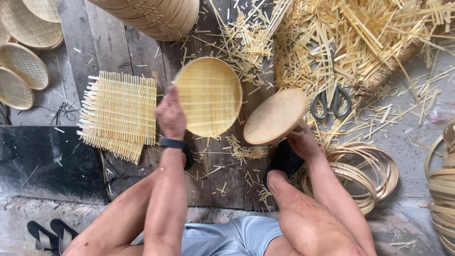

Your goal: The person sits on the floor and repeatedly trims the edges of woven bamboo baskets using shears. They place each finished basket onto a stack and continue the process with new units.

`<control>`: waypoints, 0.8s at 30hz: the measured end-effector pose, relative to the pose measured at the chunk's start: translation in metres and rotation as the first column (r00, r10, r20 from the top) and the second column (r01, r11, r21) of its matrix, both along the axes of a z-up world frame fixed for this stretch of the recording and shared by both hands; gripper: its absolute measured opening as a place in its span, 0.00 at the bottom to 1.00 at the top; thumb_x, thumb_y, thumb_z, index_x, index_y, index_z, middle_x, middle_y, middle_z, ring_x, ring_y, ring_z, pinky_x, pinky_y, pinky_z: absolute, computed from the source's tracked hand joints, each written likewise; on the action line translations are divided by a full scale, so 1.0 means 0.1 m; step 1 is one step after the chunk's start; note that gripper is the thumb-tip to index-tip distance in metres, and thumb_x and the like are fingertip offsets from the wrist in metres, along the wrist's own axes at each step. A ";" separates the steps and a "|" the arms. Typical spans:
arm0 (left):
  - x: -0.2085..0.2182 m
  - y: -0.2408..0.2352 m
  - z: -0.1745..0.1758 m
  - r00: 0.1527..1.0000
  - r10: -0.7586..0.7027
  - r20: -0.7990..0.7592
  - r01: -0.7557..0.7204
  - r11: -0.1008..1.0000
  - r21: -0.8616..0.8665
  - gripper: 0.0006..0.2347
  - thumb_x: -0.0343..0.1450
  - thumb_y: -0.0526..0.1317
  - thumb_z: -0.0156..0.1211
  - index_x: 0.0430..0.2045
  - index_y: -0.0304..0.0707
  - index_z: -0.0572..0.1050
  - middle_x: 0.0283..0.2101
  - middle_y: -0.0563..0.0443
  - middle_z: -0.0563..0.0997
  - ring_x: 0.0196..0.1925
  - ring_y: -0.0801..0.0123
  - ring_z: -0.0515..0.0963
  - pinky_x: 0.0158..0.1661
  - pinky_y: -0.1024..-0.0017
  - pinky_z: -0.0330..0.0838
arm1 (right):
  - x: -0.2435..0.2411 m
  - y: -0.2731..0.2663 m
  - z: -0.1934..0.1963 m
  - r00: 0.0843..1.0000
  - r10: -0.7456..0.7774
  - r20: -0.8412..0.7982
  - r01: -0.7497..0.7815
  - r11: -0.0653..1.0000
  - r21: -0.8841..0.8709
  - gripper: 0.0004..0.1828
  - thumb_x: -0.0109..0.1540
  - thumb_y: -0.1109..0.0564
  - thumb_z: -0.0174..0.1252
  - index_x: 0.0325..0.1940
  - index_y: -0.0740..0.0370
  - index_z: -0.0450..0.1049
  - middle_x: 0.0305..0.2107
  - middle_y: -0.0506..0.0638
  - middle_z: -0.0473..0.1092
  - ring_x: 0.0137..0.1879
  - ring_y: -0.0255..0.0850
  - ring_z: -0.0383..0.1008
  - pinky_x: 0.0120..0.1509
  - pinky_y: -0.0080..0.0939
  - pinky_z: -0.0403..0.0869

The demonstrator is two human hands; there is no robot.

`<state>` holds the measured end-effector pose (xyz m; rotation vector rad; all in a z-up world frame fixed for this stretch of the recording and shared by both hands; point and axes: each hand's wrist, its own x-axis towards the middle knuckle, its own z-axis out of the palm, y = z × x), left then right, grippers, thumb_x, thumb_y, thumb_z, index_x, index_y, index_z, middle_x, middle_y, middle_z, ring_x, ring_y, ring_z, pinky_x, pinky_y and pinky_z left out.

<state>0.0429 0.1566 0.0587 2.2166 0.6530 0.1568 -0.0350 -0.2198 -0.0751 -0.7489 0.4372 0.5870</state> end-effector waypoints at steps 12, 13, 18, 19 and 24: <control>0.09 0.38 0.30 0.991 0.126 -0.052 -0.136 0.917 -0.374 0.22 0.73 0.58 0.60 0.22 0.35 0.80 0.17 0.68 0.59 0.20 0.83 0.52 0.20 0.74 0.45 | 0.09 -0.01 0.53 0.999 0.035 -0.013 -0.033 0.992 0.122 0.49 0.60 0.41 0.63 0.80 0.60 0.53 0.60 0.59 0.69 0.60 0.52 0.74 0.56 0.61 0.77; 0.10 0.36 0.24 0.993 0.108 -0.049 -0.119 0.917 -0.381 0.23 0.74 0.58 0.60 0.21 0.33 0.76 0.17 0.67 0.59 0.21 0.83 0.52 0.21 0.74 0.45 | 0.08 -0.09 0.59 0.997 0.066 -0.044 -0.063 0.995 0.083 0.47 0.62 0.39 0.59 0.80 0.58 0.54 0.58 0.61 0.71 0.58 0.54 0.75 0.54 0.62 0.77; 0.06 0.26 -0.02 0.991 0.083 -0.107 -0.125 0.865 -0.485 0.22 0.72 0.58 0.60 0.27 0.34 0.83 0.17 0.66 0.63 0.20 0.83 0.54 0.21 0.76 0.47 | 0.08 -0.01 0.65 0.910 0.416 0.000 -0.293 0.640 -0.710 0.35 0.60 0.50 0.64 0.68 0.67 0.64 0.53 0.60 0.75 0.56 0.47 0.76 0.62 0.50 0.75; 0.05 0.25 -0.06 0.993 0.076 -0.093 -0.113 0.856 -0.504 0.22 0.72 0.58 0.60 0.29 0.34 0.83 0.19 0.64 0.67 0.22 0.82 0.57 0.23 0.77 0.52 | 0.10 0.06 0.62 0.910 0.414 0.032 -0.285 0.678 -0.678 0.34 0.62 0.50 0.63 0.67 0.68 0.64 0.53 0.60 0.75 0.56 0.46 0.76 0.63 0.47 0.75; 0.07 0.09 -0.26 0.990 -0.089 -0.105 0.021 0.852 -0.523 0.25 0.70 0.63 0.56 0.36 0.37 0.83 0.33 0.56 0.84 0.34 0.79 0.78 0.37 0.76 0.74 | 0.13 0.57 0.33 0.961 0.276 0.028 -0.239 0.873 -0.426 0.30 0.65 0.51 0.59 0.66 0.70 0.62 0.53 0.57 0.73 0.55 0.43 0.73 0.60 0.46 0.75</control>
